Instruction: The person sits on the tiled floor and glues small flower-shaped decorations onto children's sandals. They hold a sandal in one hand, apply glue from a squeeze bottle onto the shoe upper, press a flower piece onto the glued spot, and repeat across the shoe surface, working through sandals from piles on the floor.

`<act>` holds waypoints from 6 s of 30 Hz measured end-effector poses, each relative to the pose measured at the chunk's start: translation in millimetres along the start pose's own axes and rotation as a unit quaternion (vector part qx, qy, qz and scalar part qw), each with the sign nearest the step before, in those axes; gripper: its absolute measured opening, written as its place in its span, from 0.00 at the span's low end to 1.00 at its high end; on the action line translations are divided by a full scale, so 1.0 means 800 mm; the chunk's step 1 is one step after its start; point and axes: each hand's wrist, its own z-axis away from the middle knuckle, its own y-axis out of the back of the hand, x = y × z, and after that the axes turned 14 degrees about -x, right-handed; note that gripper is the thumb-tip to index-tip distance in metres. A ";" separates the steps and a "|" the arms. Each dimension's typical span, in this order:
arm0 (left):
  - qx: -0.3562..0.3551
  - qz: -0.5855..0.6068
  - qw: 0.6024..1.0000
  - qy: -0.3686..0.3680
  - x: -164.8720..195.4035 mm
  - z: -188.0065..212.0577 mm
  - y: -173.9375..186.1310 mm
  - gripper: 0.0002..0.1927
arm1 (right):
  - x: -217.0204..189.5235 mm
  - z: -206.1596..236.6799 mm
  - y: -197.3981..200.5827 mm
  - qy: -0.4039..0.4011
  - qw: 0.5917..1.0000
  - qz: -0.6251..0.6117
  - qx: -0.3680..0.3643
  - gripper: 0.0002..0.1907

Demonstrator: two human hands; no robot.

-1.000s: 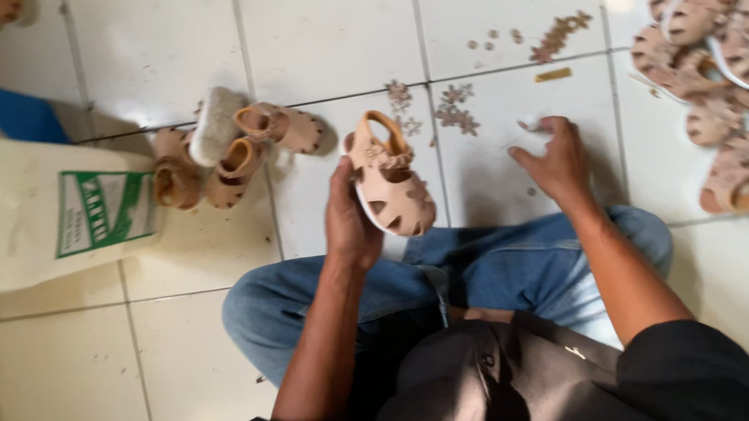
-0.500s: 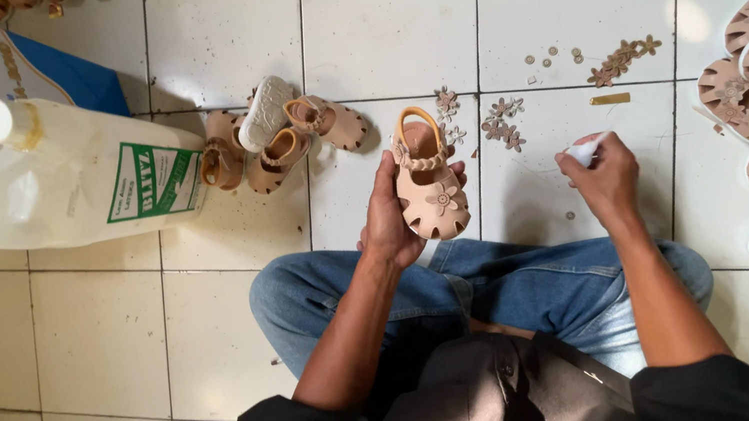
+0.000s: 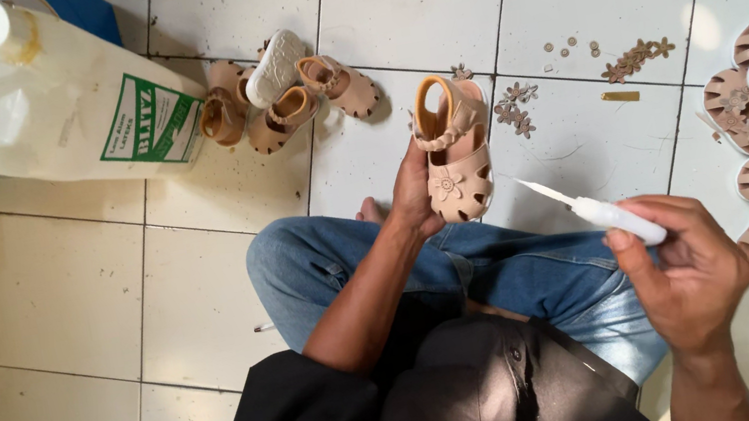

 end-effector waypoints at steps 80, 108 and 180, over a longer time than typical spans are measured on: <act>0.002 -0.014 1.000 -0.026 -0.008 0.007 0.009 0.20 | -0.054 -0.003 -0.026 0.065 0.948 0.309 -0.041 0.12; 0.131 -0.073 0.989 -0.015 0.019 0.018 0.034 0.21 | 0.145 -0.044 0.036 -0.092 0.970 -0.158 0.161 0.08; 0.007 -0.035 0.999 0.016 -0.028 -0.017 0.020 0.23 | 0.079 -0.083 -0.067 -0.274 0.878 -0.386 -0.074 0.05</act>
